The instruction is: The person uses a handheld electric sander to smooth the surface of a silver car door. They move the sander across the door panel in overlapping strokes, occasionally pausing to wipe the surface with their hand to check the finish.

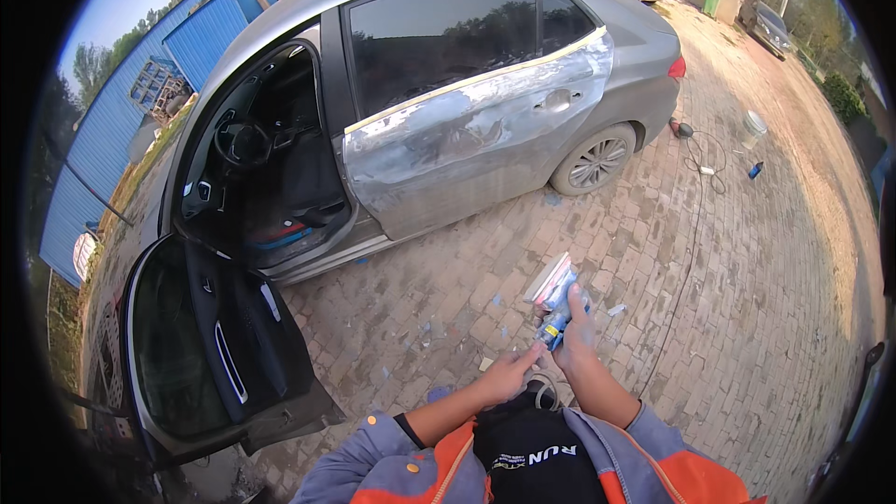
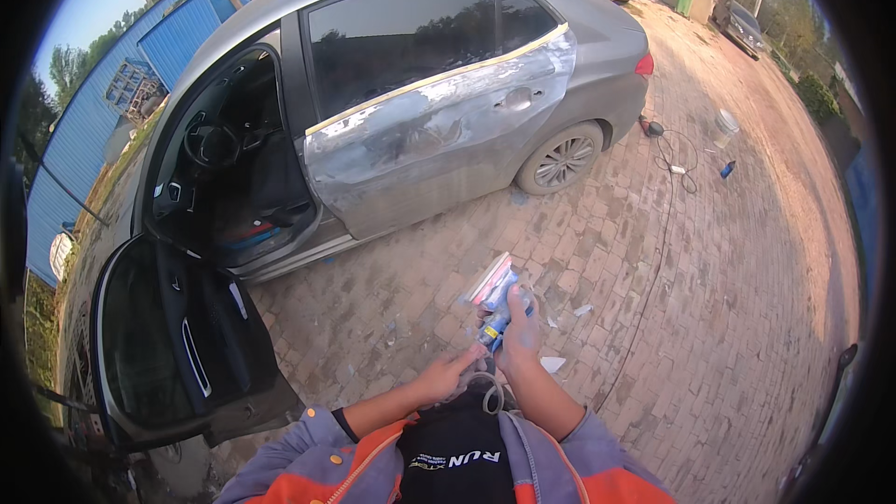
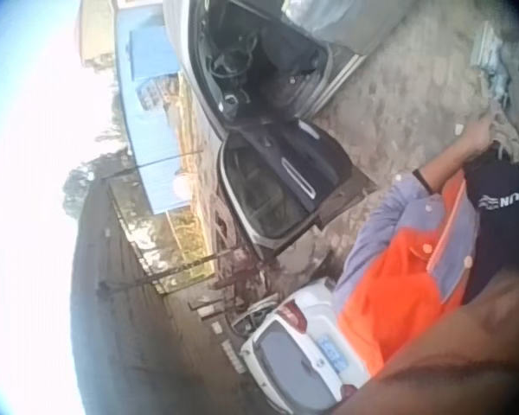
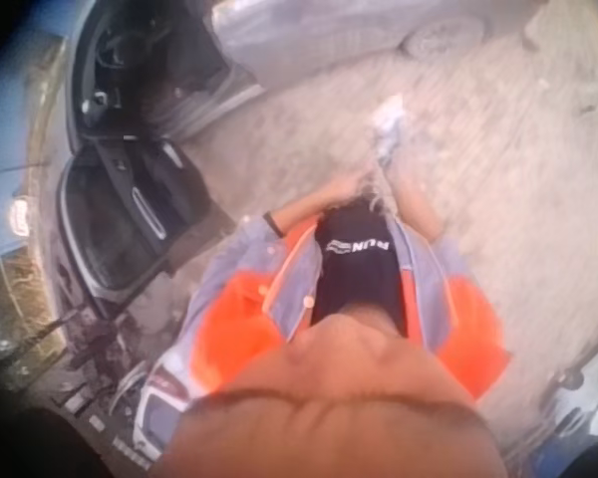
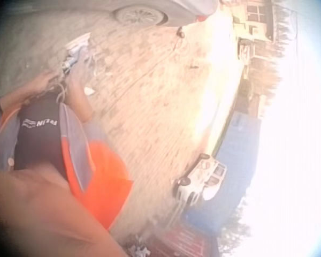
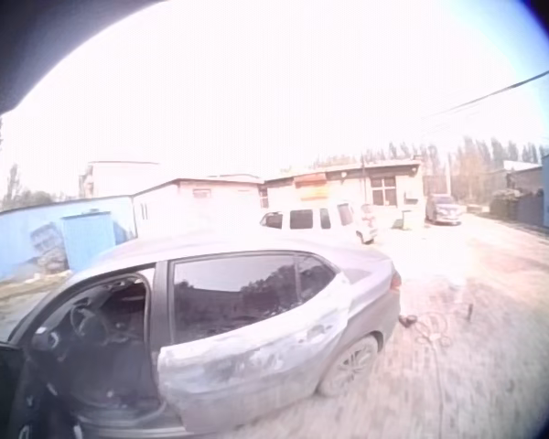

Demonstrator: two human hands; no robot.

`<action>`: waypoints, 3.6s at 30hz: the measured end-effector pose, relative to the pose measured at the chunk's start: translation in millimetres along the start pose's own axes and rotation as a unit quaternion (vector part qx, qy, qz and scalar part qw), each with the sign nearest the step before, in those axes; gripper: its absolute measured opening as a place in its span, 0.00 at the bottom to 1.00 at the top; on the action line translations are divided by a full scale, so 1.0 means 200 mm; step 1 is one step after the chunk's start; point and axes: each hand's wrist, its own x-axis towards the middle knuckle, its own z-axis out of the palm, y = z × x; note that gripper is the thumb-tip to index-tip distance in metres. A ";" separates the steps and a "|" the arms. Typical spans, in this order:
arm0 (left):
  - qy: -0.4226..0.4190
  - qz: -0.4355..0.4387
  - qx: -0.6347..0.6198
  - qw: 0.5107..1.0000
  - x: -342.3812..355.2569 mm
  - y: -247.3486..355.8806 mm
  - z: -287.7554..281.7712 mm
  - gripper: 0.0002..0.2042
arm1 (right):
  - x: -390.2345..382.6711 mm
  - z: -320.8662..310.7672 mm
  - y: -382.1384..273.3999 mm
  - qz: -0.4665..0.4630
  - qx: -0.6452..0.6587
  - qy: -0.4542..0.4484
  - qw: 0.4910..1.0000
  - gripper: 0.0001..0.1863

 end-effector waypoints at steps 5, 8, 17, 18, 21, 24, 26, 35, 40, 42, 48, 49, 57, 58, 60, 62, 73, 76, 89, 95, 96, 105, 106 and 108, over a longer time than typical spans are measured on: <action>0.076 0.192 -0.022 0.978 0.37 0.29 -0.38 0.31 | 0.56 0.42 0.01 -0.045 -0.113 0.034 0.992 0.20; 0.063 0.138 -0.020 0.988 0.48 0.51 -0.68 0.33 | 0.94 0.66 0.06 -0.064 -0.151 0.044 0.985 0.21; -0.078 0.142 0.045 0.986 1.00 1.05 -1.72 0.29 | 1.85 1.17 0.35 -0.204 -0.215 0.179 0.938 0.32; -0.095 0.119 0.036 0.988 1.03 1.12 -1.82 0.30 | 1.92 1.22 0.36 -0.211 -0.222 0.218 0.927 0.33; -0.050 0.234 0.301 0.923 1.01 1.36 -2.07 0.29 | 2.06 1.31 0.31 -0.269 -0.302 0.273 0.873 0.33; 0.013 0.290 0.437 0.852 1.05 1.83 -2.36 0.24 | 2.19 1.33 0.19 -0.285 -0.442 0.300 0.796 0.30; 0.093 0.451 0.484 0.744 1.03 2.29 -2.58 0.20 | 2.29 1.36 0.13 -0.254 -0.424 0.292 0.819 0.30; 0.399 0.522 0.743 0.127 0.81 4.39 -2.96 0.34 | 2.93 1.49 0.34 -0.335 -0.502 0.245 0.759 0.31; 0.307 0.474 0.784 0.256 0.91 4.56 -2.93 0.36 | 3.17 1.59 0.41 -0.373 -0.467 0.257 0.759 0.30; 0.298 0.467 0.789 0.266 0.91 4.55 -2.93 0.36 | 3.23 1.59 0.33 -0.352 -0.465 0.284 0.761 0.30; 0.301 0.468 0.789 0.260 0.93 4.57 -2.95 0.36 | 3.49 1.47 -0.21 -0.284 -0.449 0.358 0.768 0.30; 0.303 0.467 0.793 0.249 0.93 4.57 -2.94 0.36 | 3.54 1.45 -0.29 -0.290 -0.445 0.368 0.763 0.30; 0.292 0.483 0.779 0.272 1.05 4.61 -2.80 0.33 | 3.32 1.51 -0.01 -0.246 -0.505 0.302 0.770 0.31; 0.287 0.491 0.777 0.270 1.06 4.62 -2.78 0.33 | 3.30 1.52 0.02 -0.276 -0.504 0.291 0.765 0.31; 0.283 0.503 0.774 0.261 1.11 4.65 -2.75 0.33 | 3.29 1.51 0.03 -0.272 -0.502 0.271 0.775 0.30; 0.281 0.511 0.776 0.241 1.12 4.65 -2.73 0.33 | 3.36 1.48 -0.05 -0.289 -0.485 0.291 0.772 0.29; 0.282 0.503 0.771 0.269 1.13 4.65 -2.75 0.33 | 3.46 1.36 -0.12 -0.294 -0.462 0.329 0.770 0.32; 0.283 0.501 0.769 0.277 1.14 4.65 -2.75 0.33 | 3.32 1.40 0.14 -0.321 -0.460 0.292 0.775 0.33; 0.303 0.478 0.775 0.281 1.14 4.65 -2.79 0.33 | 3.63 1.16 -0.26 -0.302 -0.400 0.351 0.791 0.32; 0.305 0.482 0.774 0.276 1.14 4.65 -2.78 0.33 | 3.37 1.31 0.16 -0.328 -0.391 0.291 0.809 0.33; 0.308 0.482 0.775 0.267 1.14 4.65 -2.78 0.33 | 3.35 1.32 0.19 -0.330 -0.400 0.279 0.808 0.33; 0.310 0.476 0.772 0.285 1.13 4.65 -2.79 0.32 | 3.66 1.13 -0.17 -0.314 -0.390 0.373 0.781 0.33; 0.307 0.477 0.771 0.289 1.13 4.65 -2.80 0.32 | 3.65 1.14 -0.16 -0.337 -0.387 0.376 0.772 0.33; 0.311 0.476 0.767 0.297 1.14 4.66 -2.79 0.32 | 3.56 1.22 -0.05 -0.306 -0.387 0.356 0.794 0.32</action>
